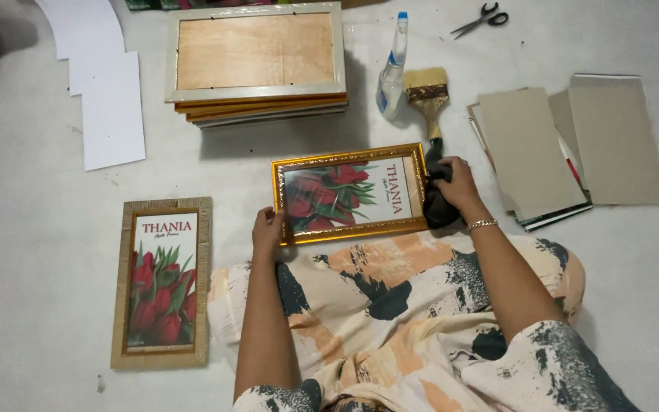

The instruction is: Cleaning glass and applying glue to assemble a picture frame

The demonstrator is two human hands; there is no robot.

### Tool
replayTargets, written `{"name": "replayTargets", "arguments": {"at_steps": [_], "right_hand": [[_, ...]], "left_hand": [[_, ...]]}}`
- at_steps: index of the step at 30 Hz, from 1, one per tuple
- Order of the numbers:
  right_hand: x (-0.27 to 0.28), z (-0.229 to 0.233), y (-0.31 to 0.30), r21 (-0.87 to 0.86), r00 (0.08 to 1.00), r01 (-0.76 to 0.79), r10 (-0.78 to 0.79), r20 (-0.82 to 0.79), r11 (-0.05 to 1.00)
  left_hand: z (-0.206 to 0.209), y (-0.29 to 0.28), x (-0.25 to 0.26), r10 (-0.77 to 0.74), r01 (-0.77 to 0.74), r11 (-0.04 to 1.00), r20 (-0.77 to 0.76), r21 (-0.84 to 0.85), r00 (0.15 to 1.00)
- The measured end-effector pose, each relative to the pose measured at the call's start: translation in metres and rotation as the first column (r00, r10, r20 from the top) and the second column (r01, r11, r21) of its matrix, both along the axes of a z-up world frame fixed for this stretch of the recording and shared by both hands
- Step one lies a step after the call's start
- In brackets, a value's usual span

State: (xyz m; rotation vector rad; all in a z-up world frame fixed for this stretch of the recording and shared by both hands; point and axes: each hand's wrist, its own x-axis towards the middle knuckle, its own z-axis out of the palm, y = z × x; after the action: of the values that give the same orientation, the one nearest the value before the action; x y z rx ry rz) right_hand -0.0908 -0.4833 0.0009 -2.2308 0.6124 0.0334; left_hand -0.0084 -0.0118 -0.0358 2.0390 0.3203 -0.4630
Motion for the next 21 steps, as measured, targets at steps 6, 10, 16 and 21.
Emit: {"name": "replayTargets", "arguments": {"at_steps": [6,10,16,21], "right_hand": [[0.002,-0.017,-0.012,-0.177,0.992,0.060,-0.078,-0.097,0.982],[0.008,-0.053,-0.033,-0.392,0.982,0.148,-0.181,-0.049,0.908],[0.000,-0.009,0.002,-0.423,0.997,0.072,-0.082,-0.004,0.903],[0.008,0.025,0.039,-0.518,0.988,0.065,0.017,0.151,0.853]], "left_hand": [[0.023,-0.008,-0.006,0.022,-0.022,1.000,-0.026,-0.015,0.999],[0.018,-0.008,-0.006,0.007,-0.007,1.000,0.011,0.013,1.000],[0.026,-0.014,-0.008,0.021,-0.023,0.997,0.029,0.068,0.999],[0.002,-0.008,-0.004,0.037,-0.039,0.997,0.033,0.060,0.999]]}}
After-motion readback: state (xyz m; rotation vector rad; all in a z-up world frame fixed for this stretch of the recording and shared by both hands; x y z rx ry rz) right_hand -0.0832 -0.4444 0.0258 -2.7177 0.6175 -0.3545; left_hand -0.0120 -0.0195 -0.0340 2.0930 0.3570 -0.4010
